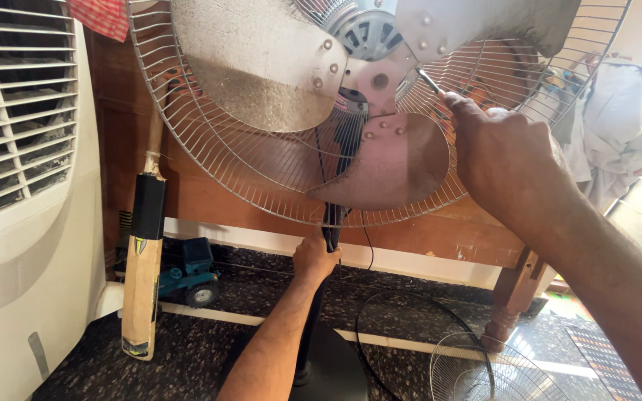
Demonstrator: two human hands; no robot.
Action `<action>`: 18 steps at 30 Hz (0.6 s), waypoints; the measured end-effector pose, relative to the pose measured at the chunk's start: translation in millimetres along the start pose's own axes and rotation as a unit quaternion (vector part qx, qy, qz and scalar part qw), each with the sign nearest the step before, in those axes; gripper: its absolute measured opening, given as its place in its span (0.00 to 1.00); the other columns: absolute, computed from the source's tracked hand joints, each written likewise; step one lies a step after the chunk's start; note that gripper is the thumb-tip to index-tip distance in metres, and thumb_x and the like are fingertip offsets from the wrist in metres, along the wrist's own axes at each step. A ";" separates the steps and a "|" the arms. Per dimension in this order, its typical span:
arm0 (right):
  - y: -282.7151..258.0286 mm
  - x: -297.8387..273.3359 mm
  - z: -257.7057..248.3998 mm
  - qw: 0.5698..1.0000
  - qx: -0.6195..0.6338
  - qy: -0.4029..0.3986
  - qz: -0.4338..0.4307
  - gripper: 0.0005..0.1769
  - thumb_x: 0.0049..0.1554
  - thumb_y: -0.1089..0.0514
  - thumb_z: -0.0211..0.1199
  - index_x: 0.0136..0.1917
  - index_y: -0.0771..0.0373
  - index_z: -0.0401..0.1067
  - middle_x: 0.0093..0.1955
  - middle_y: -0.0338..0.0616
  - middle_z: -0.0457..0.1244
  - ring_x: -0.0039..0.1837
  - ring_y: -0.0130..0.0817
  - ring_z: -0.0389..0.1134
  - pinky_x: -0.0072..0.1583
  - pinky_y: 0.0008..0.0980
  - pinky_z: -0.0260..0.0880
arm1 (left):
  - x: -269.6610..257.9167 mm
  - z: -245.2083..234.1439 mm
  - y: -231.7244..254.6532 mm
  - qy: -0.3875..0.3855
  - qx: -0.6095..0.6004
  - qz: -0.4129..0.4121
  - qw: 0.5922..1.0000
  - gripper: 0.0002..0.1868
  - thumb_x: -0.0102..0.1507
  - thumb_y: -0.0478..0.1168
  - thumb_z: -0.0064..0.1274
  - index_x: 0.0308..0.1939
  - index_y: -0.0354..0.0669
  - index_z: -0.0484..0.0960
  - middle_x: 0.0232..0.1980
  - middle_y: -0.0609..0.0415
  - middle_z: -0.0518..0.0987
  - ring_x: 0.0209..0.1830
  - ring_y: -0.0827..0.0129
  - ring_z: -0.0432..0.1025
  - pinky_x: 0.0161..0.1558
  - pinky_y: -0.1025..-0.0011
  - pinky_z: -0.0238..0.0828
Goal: The person uses a screwdriver to loosen and tighten screws on the front grill of a standing fan. They repeatedly adjust the grill's position while working on the central hub area.
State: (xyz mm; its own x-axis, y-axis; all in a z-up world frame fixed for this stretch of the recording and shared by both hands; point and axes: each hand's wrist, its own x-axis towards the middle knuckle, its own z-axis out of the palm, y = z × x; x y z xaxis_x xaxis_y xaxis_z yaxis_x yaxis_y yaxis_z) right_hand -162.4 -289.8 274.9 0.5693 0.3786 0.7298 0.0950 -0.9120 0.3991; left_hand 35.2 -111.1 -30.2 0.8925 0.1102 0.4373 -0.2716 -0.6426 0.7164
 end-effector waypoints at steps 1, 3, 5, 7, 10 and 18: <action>-0.1 -0.7 -0.4 1.000 0.007 -0.004 0.003 0.22 0.66 0.57 0.51 0.72 0.58 0.68 0.31 0.56 0.66 0.34 0.55 0.70 0.37 0.53 0.70 | -0.1 -0.1 0.3 0.003 -0.001 0.003 1.000 0.31 0.54 0.45 0.67 0.59 0.45 0.73 0.47 0.44 0.83 0.50 0.45 0.78 0.51 0.48 0.75; -0.7 -0.3 -0.4 1.000 -0.007 -0.019 0.008 0.22 0.66 0.57 0.52 0.72 0.60 0.67 0.31 0.55 0.66 0.34 0.54 0.70 0.37 0.52 0.70 | -0.6 -0.1 1.2 -0.002 -0.002 0.007 1.000 0.31 0.54 0.45 0.67 0.59 0.46 0.73 0.47 0.45 0.82 0.49 0.47 0.78 0.50 0.49 0.76; -1.7 0.3 0.0 1.000 -0.012 -0.023 0.012 0.22 0.66 0.56 0.52 0.72 0.61 0.67 0.30 0.55 0.66 0.33 0.54 0.70 0.37 0.52 0.70 | -0.2 -1.3 0.9 -0.010 -0.003 0.009 1.000 0.31 0.54 0.45 0.66 0.59 0.47 0.73 0.46 0.45 0.82 0.49 0.48 0.79 0.49 0.50 0.77; -2.1 0.3 0.0 1.000 -0.007 -0.014 0.011 0.22 0.67 0.56 0.52 0.73 0.61 0.67 0.30 0.56 0.66 0.33 0.54 0.70 0.37 0.52 0.70 | -0.9 -1.7 1.2 -0.017 -0.006 0.005 1.000 0.29 0.55 0.44 0.66 0.58 0.46 0.73 0.45 0.46 0.83 0.48 0.49 0.79 0.49 0.51 0.78; -3.6 2.3 -2.3 1.000 -0.013 0.002 -0.001 0.23 0.65 0.58 0.53 0.72 0.62 0.67 0.32 0.56 0.67 0.34 0.54 0.70 0.38 0.53 0.69 | -1.8 -2.6 1.3 -0.006 -0.012 0.010 1.000 0.31 0.54 0.44 0.67 0.59 0.47 0.73 0.45 0.45 0.83 0.48 0.48 0.79 0.49 0.50 0.77; -13.4 8.1 -16.0 0.999 0.037 -0.028 0.025 0.22 0.67 0.58 0.50 0.72 0.62 0.67 0.39 0.57 0.68 0.38 0.58 0.72 0.42 0.54 0.72 | -0.9 0.3 -0.8 -0.004 -0.008 0.013 1.000 0.31 0.55 0.44 0.67 0.59 0.46 0.72 0.46 0.45 0.83 0.49 0.47 0.79 0.50 0.49 0.76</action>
State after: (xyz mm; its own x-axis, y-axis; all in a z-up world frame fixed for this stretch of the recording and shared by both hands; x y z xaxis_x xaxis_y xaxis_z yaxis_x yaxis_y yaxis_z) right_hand -172.2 -272.0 284.3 0.6187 0.3255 0.7150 0.1251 -0.9393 0.3194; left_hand 34.8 -110.9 -31.3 0.8874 0.0875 0.4526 -0.3011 -0.6335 0.7128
